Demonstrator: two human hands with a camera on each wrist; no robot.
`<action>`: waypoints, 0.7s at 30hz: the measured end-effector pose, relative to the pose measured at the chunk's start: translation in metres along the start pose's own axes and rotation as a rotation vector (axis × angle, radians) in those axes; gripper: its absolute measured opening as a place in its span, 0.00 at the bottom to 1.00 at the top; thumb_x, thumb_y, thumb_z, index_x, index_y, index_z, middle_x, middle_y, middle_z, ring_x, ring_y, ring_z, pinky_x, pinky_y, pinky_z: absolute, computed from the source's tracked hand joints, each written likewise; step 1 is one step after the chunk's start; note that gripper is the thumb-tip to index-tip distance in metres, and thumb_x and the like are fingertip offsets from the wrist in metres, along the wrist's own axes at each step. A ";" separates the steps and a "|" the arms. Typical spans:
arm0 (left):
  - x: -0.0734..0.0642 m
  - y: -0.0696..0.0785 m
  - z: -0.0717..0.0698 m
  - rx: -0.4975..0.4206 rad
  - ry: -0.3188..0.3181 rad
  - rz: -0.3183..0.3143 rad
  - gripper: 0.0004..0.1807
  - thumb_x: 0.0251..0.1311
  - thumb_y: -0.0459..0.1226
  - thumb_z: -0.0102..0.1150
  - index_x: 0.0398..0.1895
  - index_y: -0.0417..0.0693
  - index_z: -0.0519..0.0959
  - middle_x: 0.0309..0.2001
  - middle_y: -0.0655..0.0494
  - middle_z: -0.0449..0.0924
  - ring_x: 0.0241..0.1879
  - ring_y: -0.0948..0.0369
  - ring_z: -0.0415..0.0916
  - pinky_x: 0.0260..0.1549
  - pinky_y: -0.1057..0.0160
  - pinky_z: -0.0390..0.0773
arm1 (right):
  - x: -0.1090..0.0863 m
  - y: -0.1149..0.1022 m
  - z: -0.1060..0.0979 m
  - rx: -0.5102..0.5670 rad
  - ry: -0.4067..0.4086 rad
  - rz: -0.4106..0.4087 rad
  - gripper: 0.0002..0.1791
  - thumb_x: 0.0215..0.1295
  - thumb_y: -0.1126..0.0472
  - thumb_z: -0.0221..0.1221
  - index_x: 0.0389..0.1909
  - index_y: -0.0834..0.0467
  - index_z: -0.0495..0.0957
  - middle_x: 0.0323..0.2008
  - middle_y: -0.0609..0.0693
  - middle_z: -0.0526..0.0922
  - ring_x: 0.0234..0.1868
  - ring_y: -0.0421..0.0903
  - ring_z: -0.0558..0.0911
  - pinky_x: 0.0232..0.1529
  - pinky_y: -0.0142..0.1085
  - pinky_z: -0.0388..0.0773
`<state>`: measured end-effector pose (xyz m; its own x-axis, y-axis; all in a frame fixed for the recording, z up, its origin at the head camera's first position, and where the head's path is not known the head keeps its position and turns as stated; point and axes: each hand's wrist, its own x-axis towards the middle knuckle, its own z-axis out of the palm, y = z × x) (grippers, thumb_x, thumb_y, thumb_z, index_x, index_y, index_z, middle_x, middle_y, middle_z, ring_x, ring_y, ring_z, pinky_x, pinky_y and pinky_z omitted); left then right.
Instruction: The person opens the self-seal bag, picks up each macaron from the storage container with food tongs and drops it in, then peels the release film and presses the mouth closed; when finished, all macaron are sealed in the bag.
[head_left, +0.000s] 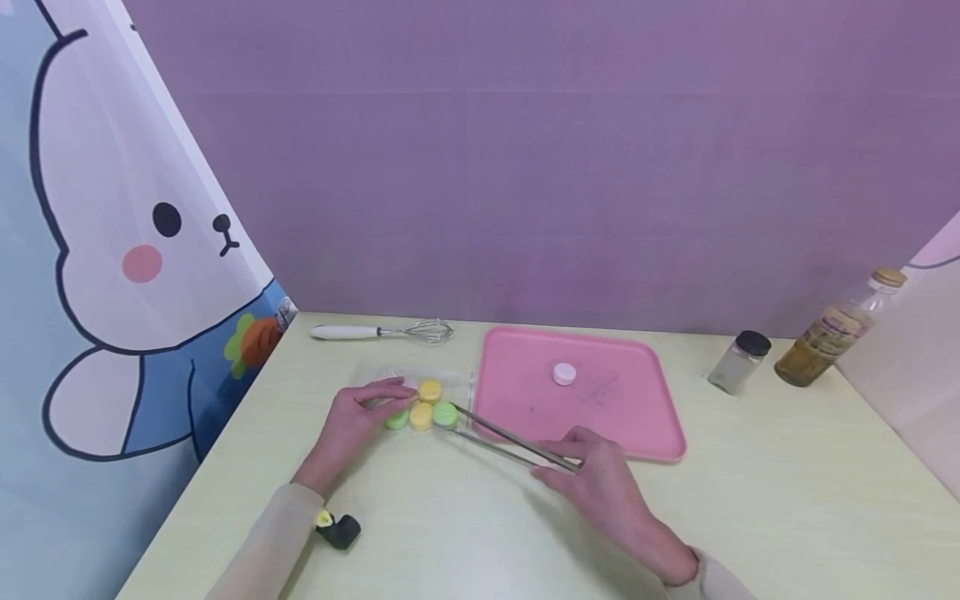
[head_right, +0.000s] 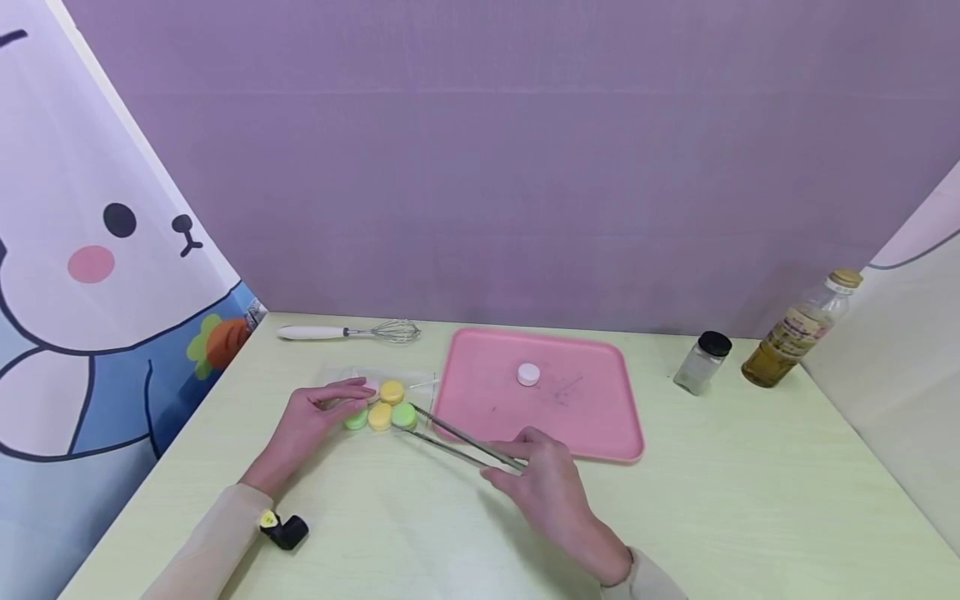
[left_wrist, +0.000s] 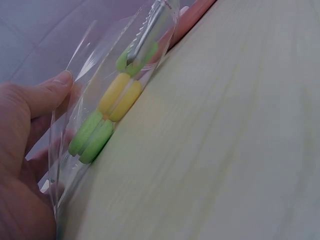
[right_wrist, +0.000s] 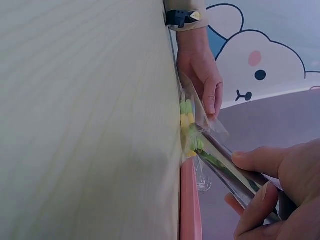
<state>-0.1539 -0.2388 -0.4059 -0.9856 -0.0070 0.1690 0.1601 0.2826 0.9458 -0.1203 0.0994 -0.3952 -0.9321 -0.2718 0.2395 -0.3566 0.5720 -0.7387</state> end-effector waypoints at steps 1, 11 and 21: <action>0.000 -0.001 0.000 -0.003 0.001 -0.001 0.10 0.60 0.29 0.69 0.44 0.34 0.86 0.56 0.36 0.81 0.67 0.44 0.70 0.73 0.45 0.56 | 0.000 0.000 0.001 -0.001 0.000 -0.004 0.17 0.48 0.64 0.78 0.42 0.56 0.90 0.26 0.40 0.77 0.18 0.34 0.66 0.13 0.29 0.67; 0.000 0.000 0.000 -0.015 -0.001 -0.003 0.10 0.61 0.28 0.68 0.45 0.33 0.86 0.58 0.35 0.79 0.67 0.43 0.70 0.73 0.46 0.58 | 0.001 0.001 0.004 -0.009 -0.003 -0.021 0.17 0.48 0.64 0.78 0.42 0.57 0.90 0.25 0.40 0.75 0.19 0.34 0.67 0.14 0.29 0.68; 0.001 0.000 0.000 0.015 0.006 0.006 0.10 0.60 0.28 0.69 0.44 0.35 0.86 0.56 0.36 0.81 0.66 0.43 0.71 0.73 0.45 0.57 | 0.001 0.003 0.005 -0.024 -0.010 -0.014 0.18 0.48 0.62 0.78 0.43 0.56 0.90 0.27 0.43 0.78 0.18 0.33 0.67 0.14 0.29 0.69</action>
<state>-0.1549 -0.2388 -0.4059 -0.9842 -0.0104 0.1766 0.1656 0.2966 0.9405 -0.1222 0.0967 -0.4004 -0.9263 -0.2876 0.2434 -0.3713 0.5868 -0.7196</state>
